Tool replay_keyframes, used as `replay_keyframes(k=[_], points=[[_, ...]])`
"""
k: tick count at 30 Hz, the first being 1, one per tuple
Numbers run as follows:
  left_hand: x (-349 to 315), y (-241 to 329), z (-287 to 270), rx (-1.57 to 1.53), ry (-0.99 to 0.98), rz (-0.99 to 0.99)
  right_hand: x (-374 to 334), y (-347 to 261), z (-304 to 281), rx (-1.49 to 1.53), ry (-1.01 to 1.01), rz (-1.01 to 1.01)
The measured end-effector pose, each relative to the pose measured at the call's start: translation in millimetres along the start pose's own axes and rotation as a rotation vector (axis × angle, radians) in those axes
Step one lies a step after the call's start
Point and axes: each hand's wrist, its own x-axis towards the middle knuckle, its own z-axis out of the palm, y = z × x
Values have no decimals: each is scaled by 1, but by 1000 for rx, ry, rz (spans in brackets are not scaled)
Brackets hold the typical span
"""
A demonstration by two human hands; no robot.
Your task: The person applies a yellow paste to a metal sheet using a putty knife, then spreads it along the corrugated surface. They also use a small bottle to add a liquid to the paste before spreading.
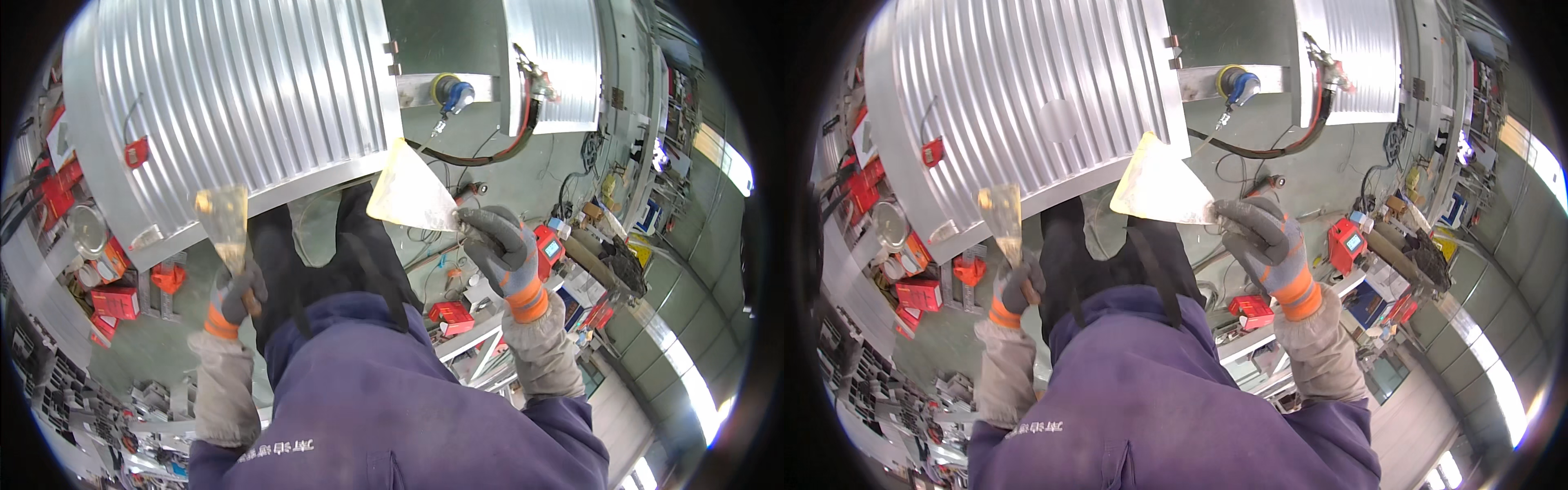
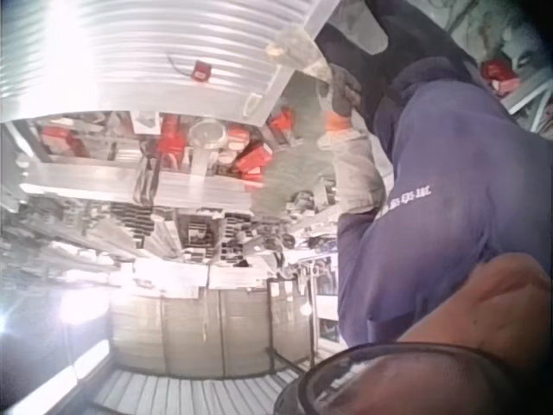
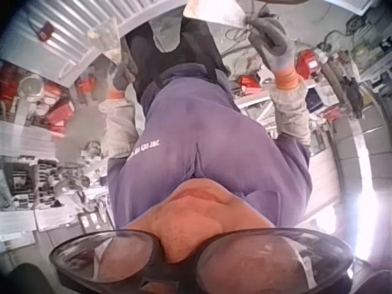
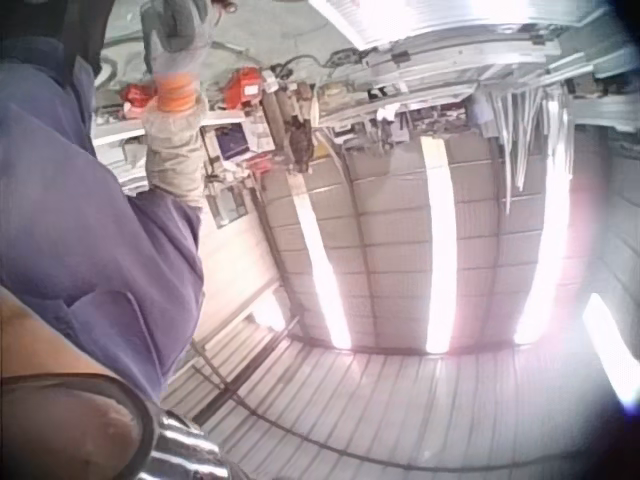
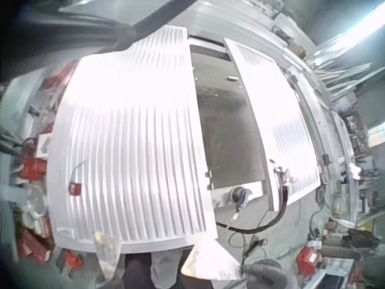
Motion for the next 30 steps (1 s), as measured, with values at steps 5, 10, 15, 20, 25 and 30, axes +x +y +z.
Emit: replay_keyframes(k=[5, 10, 15, 20, 25, 30], points=[[27, -57, 54, 331, 253, -122, 56, 69, 5, -214, -23, -155], [76, -52, 97, 94, 254, -255, 49, 97, 18, -120, -88, -216], [110, -11, 129, 103, -25, -184, 56, 112, 34, -122, -137, -399], [109, 12, 130, 282, -126, -224, 60, 109, 30, -164, -135, -388], [105, 25, 134, 316, -92, -240, 61, 104, 36, -198, -140, -352], [103, 30, 136, 334, -26, -156, 50, 99, 27, -174, -150, -316]])
